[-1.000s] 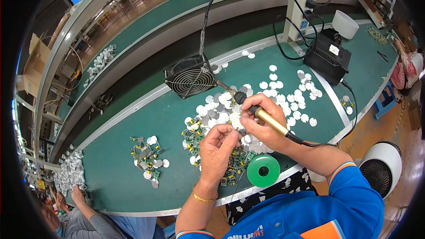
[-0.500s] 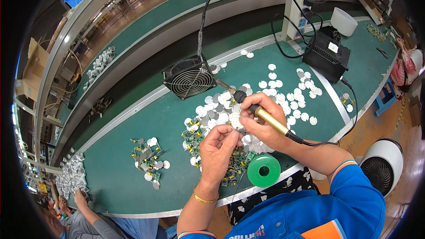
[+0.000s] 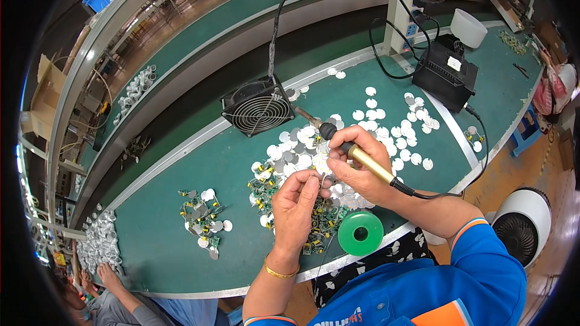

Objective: The person assembles LED light components by picking up circuit boards and LED discs and soldering them together using a soldering iron and solder wire.

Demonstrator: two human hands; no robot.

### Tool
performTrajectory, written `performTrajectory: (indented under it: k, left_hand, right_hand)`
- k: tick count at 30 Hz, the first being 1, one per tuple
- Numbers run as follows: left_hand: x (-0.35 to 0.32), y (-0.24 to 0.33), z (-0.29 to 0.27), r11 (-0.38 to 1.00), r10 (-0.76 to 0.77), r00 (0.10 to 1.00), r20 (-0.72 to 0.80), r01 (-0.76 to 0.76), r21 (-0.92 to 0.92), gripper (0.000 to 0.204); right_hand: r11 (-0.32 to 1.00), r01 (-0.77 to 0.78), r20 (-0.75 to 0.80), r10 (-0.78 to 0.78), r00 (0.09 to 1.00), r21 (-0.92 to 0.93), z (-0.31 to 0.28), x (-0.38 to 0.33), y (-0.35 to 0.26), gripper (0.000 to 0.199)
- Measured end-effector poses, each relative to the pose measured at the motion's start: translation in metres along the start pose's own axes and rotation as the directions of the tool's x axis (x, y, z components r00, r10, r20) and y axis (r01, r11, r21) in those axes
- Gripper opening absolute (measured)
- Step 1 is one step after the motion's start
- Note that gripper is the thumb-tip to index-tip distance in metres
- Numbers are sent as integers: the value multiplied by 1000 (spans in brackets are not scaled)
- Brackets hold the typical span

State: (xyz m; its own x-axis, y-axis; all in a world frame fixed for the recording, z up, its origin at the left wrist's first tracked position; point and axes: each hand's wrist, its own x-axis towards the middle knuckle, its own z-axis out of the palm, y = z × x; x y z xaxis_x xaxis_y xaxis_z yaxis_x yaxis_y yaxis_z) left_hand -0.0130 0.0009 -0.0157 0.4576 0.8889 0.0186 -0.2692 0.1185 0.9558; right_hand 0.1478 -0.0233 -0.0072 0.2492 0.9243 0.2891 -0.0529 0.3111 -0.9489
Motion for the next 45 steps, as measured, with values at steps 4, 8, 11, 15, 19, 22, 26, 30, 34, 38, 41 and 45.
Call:
performTrajectory:
  k: [4, 8, 11, 15, 19, 22, 26, 30, 34, 38, 41, 45]
  left_hand:
    - [0, 0, 0, 1000, -3, 1000, -3, 3, 5, 19]
    - [0, 0, 0, 1000, -4, 1000, 2, 4, 6, 19]
    - [0, -1, 0, 1000, -8, 1000, 1, 8, -2, 19]
    - [0, 0, 0, 1000, -6, 1000, -3, 6, -13, 18]
    - [1, 0, 1, 1000, 0, 1000, -4, 0, -17, 16]
    - [1, 1, 2, 1000, -11, 1000, -14, 10, -20, 16]
    - [1, 1, 1, 1000, -12, 1000, -12, 12, -12, 15]
    - [1, 0, 2, 1000, -5, 1000, -11, 5, -11, 15]
    - [1, 0, 1, 1000, -8, 1000, -14, 8, -7, 15]
    - [1, 0, 2, 1000, -1, 1000, -10, 1, 0, 14]
    - [1, 0, 1, 1000, -5, 1000, -13, 5, 8, 14]
    - [0, 0, 2, 1000, -14, 1000, -14, 14, 1, 13]
  right_hand:
    - [1000, 23, -2, -23, 1000, -21, 0, 0, 1, 22]
    - [1000, 20, -2, -20, 1000, -18, 0, 0, 1, 22]
    - [999, 17, -3, -17, 1000, -27, 0, 0, 1, 22]
    - [999, 33, -3, -33, 999, -43, 0, 0, 2, 22]
    - [999, 34, -8, -35, 999, -39, 1, -1, 2, 22]
    - [999, 27, -9, -27, 1000, -33, 1, -1, 1, 21]
    - [997, 60, 1, -60, 998, -44, 0, 0, 3, 22]
    - [997, 63, 4, -63, 998, -41, 0, 0, 2, 23]
    - [999, 33, 0, -33, 999, -28, 1, -1, 1, 22]
    - [999, 32, -11, -32, 999, -39, 1, -1, 1, 22]
    - [1000, 11, -1, -11, 1000, -21, 1, -1, 2, 22]
    - [1000, 10, -1, -11, 1000, -25, 0, -1, 4, 22]
